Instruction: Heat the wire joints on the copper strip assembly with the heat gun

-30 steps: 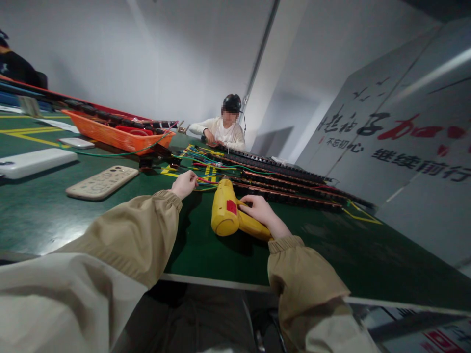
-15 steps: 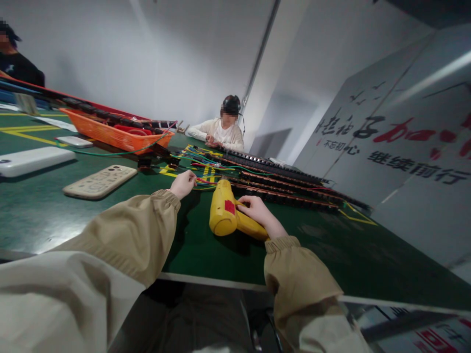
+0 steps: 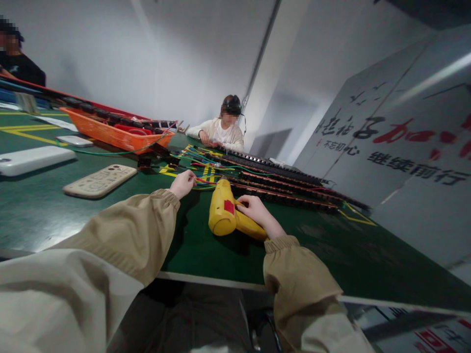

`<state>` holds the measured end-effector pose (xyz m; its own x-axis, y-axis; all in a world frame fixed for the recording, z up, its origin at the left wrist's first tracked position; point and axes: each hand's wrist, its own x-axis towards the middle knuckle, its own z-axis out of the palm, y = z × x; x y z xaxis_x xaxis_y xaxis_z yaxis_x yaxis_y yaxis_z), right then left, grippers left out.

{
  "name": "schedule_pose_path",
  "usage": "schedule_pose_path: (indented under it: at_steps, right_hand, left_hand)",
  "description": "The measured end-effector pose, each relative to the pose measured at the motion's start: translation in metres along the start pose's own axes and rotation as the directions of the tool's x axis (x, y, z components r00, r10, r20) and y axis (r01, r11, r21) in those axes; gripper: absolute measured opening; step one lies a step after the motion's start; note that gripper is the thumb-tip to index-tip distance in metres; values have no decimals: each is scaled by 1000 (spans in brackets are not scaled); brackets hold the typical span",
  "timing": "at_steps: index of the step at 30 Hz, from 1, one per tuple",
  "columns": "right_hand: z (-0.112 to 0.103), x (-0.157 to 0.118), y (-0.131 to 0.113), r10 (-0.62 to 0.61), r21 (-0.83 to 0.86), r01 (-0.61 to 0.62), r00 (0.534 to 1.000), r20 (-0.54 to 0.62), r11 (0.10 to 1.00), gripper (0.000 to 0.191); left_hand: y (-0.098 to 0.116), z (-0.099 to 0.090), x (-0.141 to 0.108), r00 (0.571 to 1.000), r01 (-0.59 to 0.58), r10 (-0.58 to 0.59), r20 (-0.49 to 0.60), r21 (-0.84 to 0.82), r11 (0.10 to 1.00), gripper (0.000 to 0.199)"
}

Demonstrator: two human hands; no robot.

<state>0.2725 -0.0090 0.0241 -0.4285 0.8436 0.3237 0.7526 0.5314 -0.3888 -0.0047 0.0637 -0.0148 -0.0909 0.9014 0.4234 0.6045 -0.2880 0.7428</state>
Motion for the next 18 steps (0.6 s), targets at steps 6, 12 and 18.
schedule_pose_path:
  at_steps: [6, 12, 18]
  right_hand:
    - [1, 1, -2, -10, -1, 10, 1000, 4, 1000, 15]
    - [11, 6, -14, -81, 27, 80, 996, 38, 996, 15]
    - [19, 10, -26, -124, 63, 121, 991, 45, 991, 14]
  left_hand:
    - [-5, 3, 3, 1000, 3, -3, 8, -11, 1000, 16]
    - [-9, 4, 5, 1000, 9, -9, 17, -11, 1000, 16]
    - [-12, 5, 8, 999, 26, -27, 30, 30, 999, 18]
